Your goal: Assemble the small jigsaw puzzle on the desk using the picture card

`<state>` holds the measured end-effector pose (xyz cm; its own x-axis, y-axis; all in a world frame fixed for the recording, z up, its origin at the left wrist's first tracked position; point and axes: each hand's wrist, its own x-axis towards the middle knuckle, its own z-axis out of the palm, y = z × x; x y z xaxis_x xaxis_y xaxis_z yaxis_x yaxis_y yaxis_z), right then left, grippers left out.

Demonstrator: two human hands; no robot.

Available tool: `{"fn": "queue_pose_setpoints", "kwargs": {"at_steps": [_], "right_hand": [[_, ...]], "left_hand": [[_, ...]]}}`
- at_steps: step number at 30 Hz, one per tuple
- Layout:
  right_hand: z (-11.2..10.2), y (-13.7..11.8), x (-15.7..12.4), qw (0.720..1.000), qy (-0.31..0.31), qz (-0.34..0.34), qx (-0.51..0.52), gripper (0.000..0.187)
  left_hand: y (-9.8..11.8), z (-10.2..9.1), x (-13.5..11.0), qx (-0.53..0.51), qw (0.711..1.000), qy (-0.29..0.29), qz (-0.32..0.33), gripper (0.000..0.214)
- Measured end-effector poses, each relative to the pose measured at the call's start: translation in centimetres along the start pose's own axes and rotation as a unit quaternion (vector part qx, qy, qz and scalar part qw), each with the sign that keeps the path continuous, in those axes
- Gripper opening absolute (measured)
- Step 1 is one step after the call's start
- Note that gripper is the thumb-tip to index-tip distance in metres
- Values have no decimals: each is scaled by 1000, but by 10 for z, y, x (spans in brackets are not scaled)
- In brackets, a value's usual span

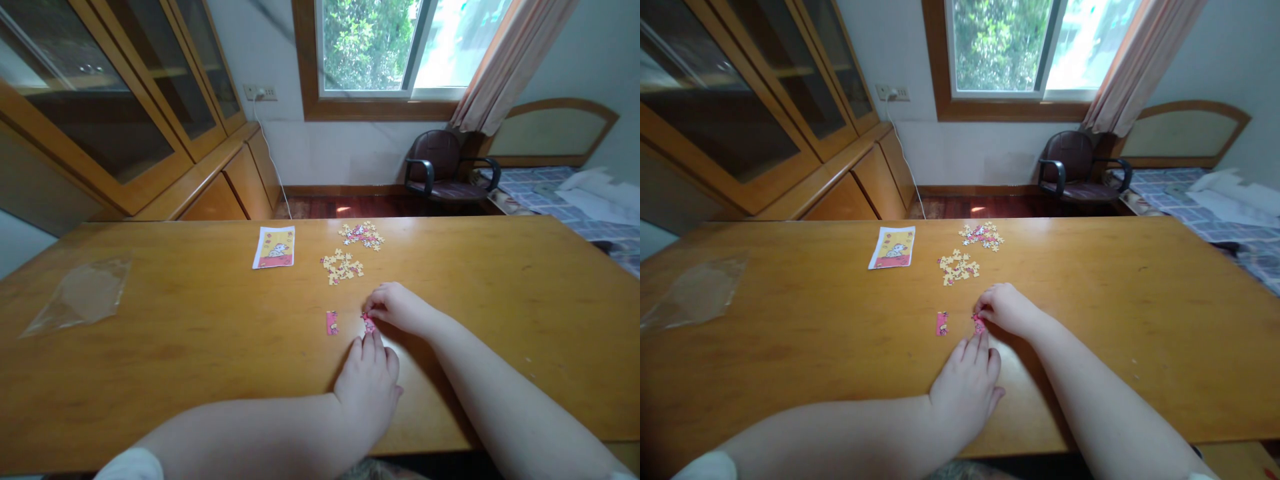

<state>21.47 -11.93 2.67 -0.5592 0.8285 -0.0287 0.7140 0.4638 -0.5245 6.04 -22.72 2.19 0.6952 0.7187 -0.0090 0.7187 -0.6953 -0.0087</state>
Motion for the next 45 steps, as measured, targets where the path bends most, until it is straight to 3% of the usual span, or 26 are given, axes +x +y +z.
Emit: {"fn": "queue_pose_setpoints", "kwargs": {"at_steps": [9,15,20,30,45], "right_hand": [[-3,-4,-1,999,9,5,-45,10],[-19,5,-6,980,110,147,-71,19],[-24,11,-7,969,98,203,-105,20],[-22,5,-8,969,62,187,-148,19],[-14,0,-6,982,37,138,-127,17]], "left_hand": [[0,2,0,-6,1000,5,-3,54],[0,0,0,-14,1000,3,1,54],[-3,1,1,-21,1000,3,0,56],[-5,0,2,-34,999,-6,-8,57],[-5,-5,3,-42,999,-17,-18,58]]}}
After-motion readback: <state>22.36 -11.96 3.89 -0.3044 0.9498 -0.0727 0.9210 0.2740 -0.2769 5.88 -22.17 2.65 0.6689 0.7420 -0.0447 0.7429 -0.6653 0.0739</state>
